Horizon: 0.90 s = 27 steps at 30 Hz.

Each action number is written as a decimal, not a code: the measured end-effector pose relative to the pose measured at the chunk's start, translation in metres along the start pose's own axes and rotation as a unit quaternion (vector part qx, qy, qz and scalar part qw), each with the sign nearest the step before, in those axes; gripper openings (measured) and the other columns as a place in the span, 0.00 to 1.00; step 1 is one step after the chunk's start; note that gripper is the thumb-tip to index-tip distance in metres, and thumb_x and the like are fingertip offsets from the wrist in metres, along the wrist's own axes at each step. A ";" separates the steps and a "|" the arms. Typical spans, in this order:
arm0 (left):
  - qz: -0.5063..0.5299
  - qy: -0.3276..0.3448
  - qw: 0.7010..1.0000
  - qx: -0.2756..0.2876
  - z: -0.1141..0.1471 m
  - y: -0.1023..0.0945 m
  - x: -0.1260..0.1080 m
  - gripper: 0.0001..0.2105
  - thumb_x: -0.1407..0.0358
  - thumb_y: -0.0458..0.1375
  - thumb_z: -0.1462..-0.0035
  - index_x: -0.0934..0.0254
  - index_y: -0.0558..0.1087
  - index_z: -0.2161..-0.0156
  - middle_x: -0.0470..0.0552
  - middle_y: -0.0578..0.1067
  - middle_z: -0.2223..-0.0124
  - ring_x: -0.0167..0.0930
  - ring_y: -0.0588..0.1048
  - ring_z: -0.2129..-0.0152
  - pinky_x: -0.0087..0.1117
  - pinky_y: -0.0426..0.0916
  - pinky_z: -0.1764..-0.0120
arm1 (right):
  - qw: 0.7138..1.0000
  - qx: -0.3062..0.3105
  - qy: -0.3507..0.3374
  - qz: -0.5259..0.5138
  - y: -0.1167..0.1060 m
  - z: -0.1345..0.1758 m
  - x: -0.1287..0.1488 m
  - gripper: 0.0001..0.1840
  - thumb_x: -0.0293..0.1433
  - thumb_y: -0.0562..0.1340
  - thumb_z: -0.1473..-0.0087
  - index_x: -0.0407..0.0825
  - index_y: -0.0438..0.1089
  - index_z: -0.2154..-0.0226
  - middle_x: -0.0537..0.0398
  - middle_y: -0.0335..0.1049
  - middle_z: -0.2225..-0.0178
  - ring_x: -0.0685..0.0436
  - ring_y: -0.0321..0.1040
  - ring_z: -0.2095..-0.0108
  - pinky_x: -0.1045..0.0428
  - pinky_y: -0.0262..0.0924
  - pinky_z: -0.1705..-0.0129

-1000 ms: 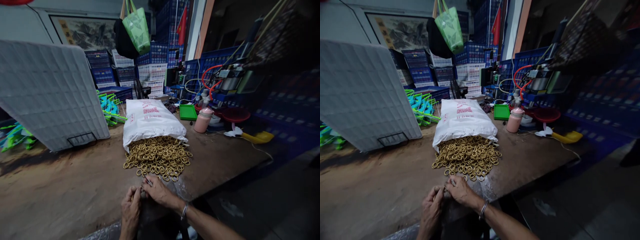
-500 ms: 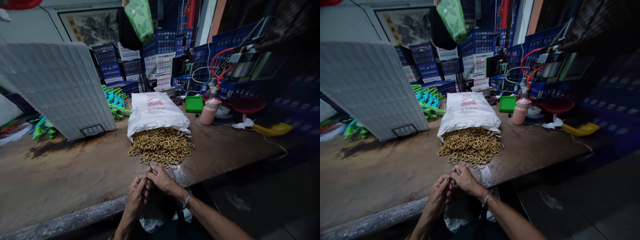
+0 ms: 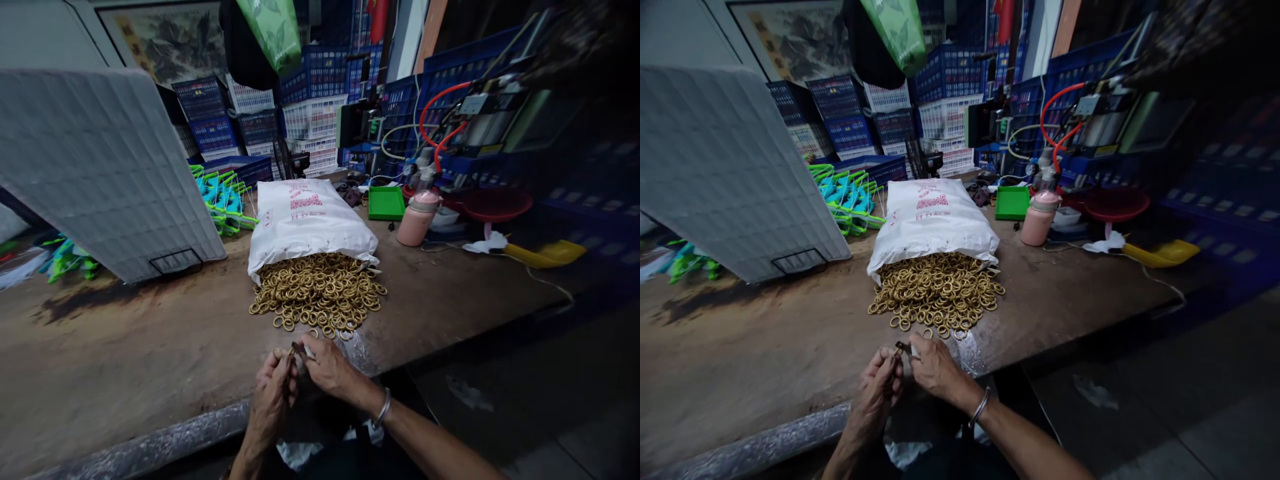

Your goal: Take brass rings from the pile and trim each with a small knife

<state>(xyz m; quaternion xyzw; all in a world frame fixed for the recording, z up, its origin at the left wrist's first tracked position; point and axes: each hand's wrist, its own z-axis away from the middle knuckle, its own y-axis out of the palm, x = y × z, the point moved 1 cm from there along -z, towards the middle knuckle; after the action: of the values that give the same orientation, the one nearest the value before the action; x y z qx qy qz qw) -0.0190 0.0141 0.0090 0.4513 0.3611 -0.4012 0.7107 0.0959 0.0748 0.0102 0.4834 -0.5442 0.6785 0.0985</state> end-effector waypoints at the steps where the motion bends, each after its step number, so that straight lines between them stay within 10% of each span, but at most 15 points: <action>1: -0.008 -0.003 1.000 -0.008 -0.002 0.000 0.001 0.14 0.54 0.58 0.55 0.62 0.61 0.71 0.38 0.65 0.80 0.18 0.58 0.90 0.18 0.49 0.87 | 0.999 0.011 -0.007 0.035 0.001 0.002 -0.002 0.09 0.24 0.51 0.54 0.49 0.62 0.69 0.59 0.64 0.76 0.51 0.59 0.73 0.57 0.46 0.72; 17: -0.153 0.016 0.988 -0.025 0.001 -0.004 -0.002 0.16 0.51 0.54 0.53 0.63 0.63 0.76 0.38 0.59 0.87 0.18 0.54 0.92 0.19 0.49 0.88 | 0.982 0.079 -0.017 0.171 0.001 -0.003 -0.005 0.15 0.23 0.51 0.57 0.48 0.61 0.63 0.54 0.67 0.72 0.48 0.62 0.71 0.55 0.45 0.72; 27: 0.114 -0.065 0.990 -0.041 0.013 -0.017 -0.007 0.14 0.55 0.62 0.60 0.65 0.68 0.75 0.48 0.72 0.74 0.21 0.62 0.85 0.22 0.55 0.84 | 0.965 0.008 0.006 0.264 0.023 -0.038 -0.006 0.15 0.26 0.53 0.53 0.48 0.58 0.59 0.50 0.68 0.68 0.43 0.63 0.68 0.52 0.49 0.69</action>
<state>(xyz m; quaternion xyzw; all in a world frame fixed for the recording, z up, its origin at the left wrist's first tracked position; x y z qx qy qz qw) -0.0347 -0.0011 0.0137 0.4328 0.2762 -0.3306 0.7919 0.0633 0.0997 -0.0074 0.3196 -0.6468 0.6873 -0.0846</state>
